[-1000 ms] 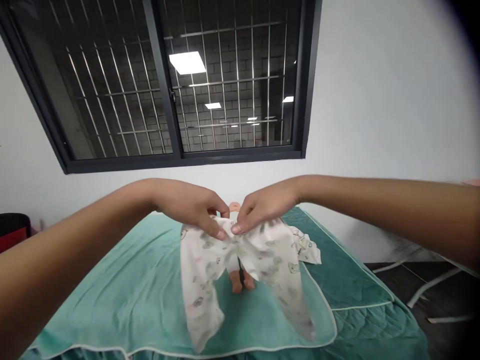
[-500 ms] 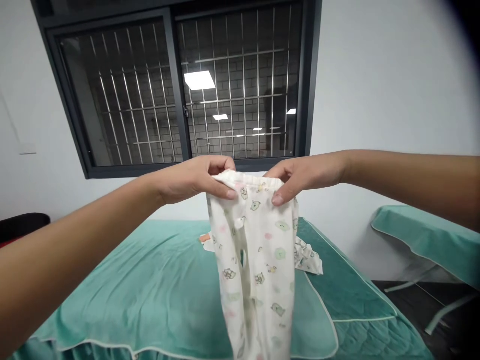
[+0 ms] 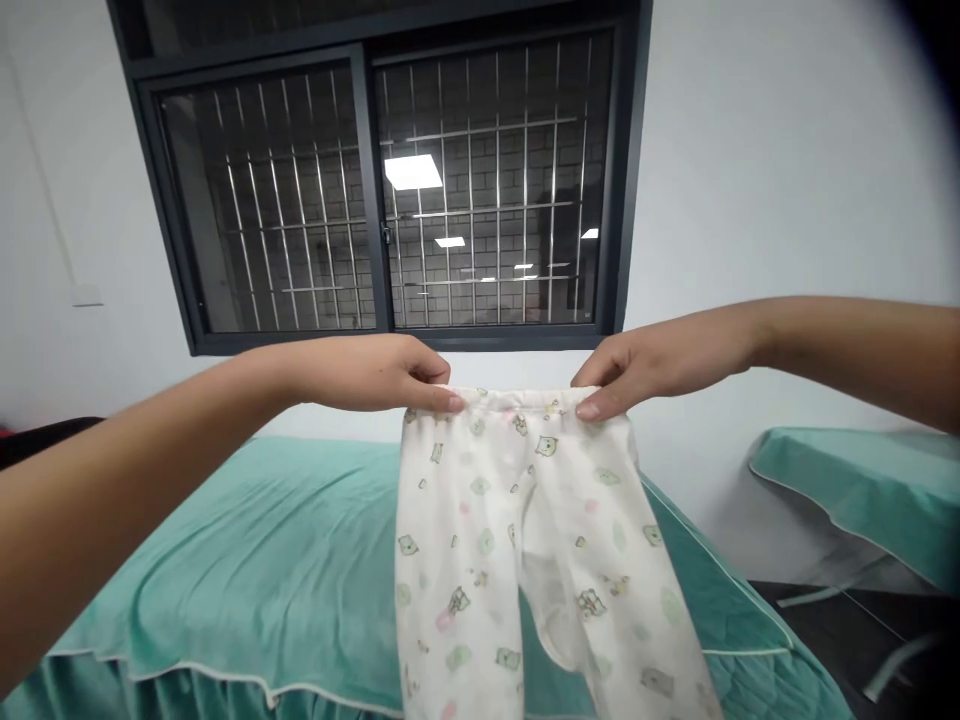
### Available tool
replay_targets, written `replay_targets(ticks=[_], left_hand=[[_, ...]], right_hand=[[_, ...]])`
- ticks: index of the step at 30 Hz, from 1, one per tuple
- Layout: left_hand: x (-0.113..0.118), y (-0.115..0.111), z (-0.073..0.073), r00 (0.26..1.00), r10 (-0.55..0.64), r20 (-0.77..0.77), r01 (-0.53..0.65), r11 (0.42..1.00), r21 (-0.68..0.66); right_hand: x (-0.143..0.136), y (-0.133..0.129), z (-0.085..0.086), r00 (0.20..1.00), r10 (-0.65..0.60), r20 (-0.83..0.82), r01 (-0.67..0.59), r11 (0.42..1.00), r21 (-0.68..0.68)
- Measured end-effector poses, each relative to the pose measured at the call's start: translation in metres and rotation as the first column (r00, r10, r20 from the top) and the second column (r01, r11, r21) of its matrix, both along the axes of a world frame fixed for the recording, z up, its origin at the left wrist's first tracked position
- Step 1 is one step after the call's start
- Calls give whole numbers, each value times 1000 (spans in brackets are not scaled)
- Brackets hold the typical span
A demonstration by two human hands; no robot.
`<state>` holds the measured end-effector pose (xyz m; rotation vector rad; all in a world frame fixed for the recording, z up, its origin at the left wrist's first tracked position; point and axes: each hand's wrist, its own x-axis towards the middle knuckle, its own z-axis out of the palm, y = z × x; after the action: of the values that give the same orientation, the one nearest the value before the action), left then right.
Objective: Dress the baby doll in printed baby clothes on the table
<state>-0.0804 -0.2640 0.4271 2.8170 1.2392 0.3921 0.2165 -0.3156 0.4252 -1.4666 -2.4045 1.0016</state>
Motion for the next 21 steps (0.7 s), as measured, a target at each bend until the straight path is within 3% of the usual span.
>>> replay_targets(ticks=[3,6,8,11,13,15,16,19,21], left_hand=[[10,15,-13,998,59,5,-59,998,-31],[27,29,-32,958,58,282,-70,997,33],[36,41,-49,884,-46,465,54,999,-4],[40,66,-85,708,-174,684,310,948,-79],[37,87,-114,584,-156,796,359,930,-81],[32,106,-147,518,-91,850,342,934,-108],[29,114,-163,537,-46,842,339,926,-165],[23,126,-204,694,121,709,290,855,-429],[20,127,-217,698,211,684,171,879,-446]], right_hand=[[-7,18,-20,997,49,-52,-48,999,25],[-26,44,-52,937,48,-346,2,990,141],[-43,65,-79,832,57,-553,44,985,168],[-68,97,-120,663,70,-746,119,973,197],[-82,119,-142,552,53,-832,181,967,181],[-93,141,-155,435,20,-900,232,963,134],[-98,152,-158,378,3,-926,255,961,107],[-105,179,-158,246,-30,-969,326,944,53],[-105,193,-157,180,-59,-982,380,925,14]])
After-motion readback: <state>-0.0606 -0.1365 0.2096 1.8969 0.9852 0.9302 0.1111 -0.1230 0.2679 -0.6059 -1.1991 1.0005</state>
